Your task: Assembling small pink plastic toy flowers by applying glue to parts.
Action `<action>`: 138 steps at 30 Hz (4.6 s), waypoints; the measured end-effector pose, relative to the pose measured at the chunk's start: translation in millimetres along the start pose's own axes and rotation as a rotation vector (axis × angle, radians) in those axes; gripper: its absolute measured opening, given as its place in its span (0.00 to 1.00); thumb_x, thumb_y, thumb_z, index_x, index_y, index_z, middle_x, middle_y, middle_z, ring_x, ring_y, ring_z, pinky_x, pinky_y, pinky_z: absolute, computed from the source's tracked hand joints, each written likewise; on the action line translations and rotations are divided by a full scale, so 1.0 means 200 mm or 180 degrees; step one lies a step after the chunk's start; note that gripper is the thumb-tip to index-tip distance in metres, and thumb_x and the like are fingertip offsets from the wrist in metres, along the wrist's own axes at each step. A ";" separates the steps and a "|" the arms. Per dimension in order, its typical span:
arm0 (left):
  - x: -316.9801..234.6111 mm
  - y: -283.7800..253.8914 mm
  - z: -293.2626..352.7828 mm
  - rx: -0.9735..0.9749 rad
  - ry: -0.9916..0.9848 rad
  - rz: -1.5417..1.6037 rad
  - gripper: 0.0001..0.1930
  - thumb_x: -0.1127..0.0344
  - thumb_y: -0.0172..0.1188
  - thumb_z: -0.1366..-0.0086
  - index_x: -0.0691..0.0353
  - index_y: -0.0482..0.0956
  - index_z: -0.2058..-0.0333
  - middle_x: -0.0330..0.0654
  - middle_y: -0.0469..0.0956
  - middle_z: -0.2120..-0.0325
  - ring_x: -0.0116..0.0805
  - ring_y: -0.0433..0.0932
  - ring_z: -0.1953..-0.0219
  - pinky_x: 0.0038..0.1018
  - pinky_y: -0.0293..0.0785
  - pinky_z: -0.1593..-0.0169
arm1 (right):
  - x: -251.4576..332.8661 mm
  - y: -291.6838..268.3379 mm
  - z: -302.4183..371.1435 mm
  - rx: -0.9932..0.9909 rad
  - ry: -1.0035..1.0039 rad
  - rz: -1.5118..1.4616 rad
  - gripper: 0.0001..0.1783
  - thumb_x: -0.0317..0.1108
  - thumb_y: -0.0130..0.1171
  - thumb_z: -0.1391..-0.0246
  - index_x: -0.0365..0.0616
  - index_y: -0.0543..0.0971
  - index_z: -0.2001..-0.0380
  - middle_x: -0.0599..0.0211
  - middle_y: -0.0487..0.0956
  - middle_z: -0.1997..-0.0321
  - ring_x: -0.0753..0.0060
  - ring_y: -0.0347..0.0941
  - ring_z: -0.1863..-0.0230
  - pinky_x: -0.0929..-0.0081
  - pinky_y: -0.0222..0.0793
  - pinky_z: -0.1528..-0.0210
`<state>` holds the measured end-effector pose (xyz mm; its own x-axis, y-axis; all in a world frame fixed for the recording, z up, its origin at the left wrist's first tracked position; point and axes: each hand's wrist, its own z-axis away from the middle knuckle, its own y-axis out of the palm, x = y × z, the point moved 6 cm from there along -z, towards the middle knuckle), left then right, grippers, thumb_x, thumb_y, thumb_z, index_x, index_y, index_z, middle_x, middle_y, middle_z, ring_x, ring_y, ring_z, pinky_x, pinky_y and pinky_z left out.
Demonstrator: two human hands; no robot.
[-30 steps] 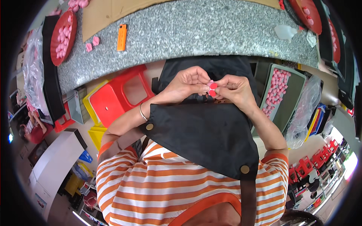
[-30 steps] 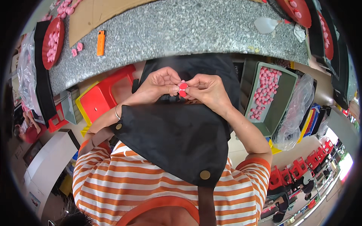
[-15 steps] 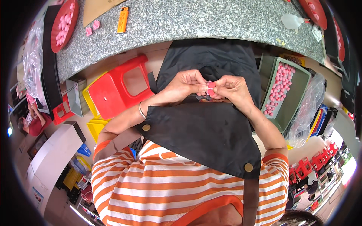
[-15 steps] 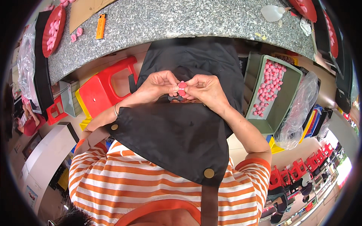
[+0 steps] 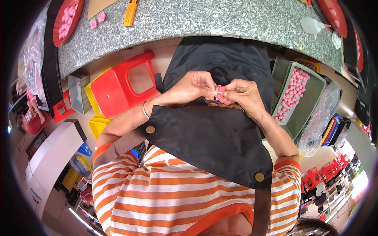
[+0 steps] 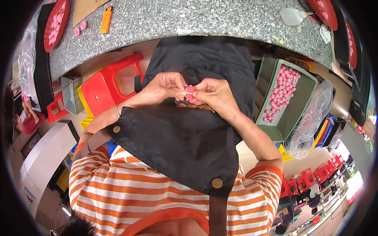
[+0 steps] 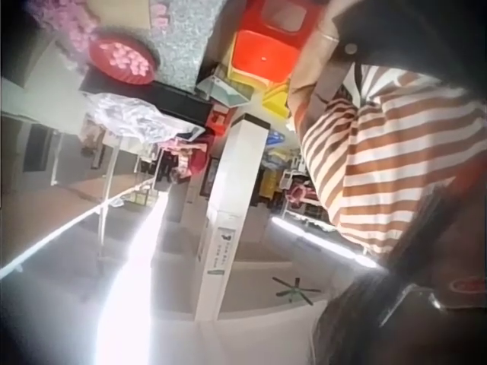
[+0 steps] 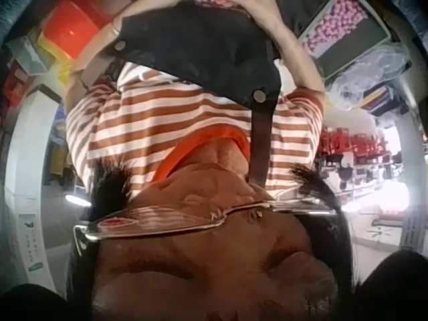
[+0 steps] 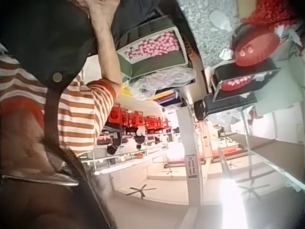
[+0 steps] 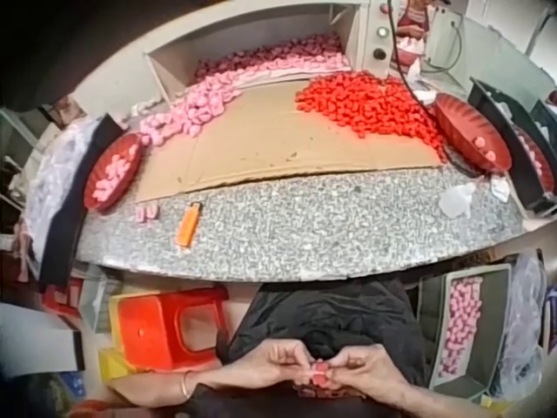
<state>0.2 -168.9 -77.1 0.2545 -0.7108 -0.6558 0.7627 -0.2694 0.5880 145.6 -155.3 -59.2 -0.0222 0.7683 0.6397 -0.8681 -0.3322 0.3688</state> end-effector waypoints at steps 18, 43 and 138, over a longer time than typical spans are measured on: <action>-0.04 0.02 0.00 -0.0273 0.0065 -0.0040 0.04 0.76 0.58 0.43 0.66 0.73 0.74 0.42 0.76 0.71 0.22 0.72 0.72 0.19 0.69 0.67 | 0.01 -0.02 -0.01 -0.0072 0.0040 -0.0068 0.02 0.23 0.56 0.50 0.36 0.77 0.71 0.60 0.80 0.72 0.78 0.77 0.73 0.83 0.75 0.69; -1.00 -0.01 -0.26 -0.0444 0.1713 -0.1268 0.06 0.77 0.61 0.47 0.64 0.73 0.78 0.40 0.76 0.74 0.21 0.73 0.73 0.18 0.70 0.67 | 0.94 -0.09 -0.31 0.0401 -0.2199 0.0648 0.05 0.24 0.58 0.51 0.35 0.77 0.70 0.61 0.79 0.72 0.74 0.77 0.72 0.79 0.76 0.69; -1.25 -0.22 -0.65 -0.0679 0.2161 -0.1097 0.06 0.85 0.58 0.49 0.68 0.73 0.76 0.41 0.73 0.68 0.26 0.75 0.65 0.21 0.73 0.59 | 1.27 -0.30 -0.67 0.0401 -0.2315 0.0637 0.06 0.18 0.58 0.52 0.33 0.77 0.68 0.68 0.74 0.68 0.76 0.76 0.67 0.82 0.75 0.68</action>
<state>-19.3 105.8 0.0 0.2380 -0.0394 -0.9705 0.9447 -0.2229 0.2407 126.3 132.7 -10.2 0.1970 0.1477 0.9692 -0.8178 -0.5206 0.2456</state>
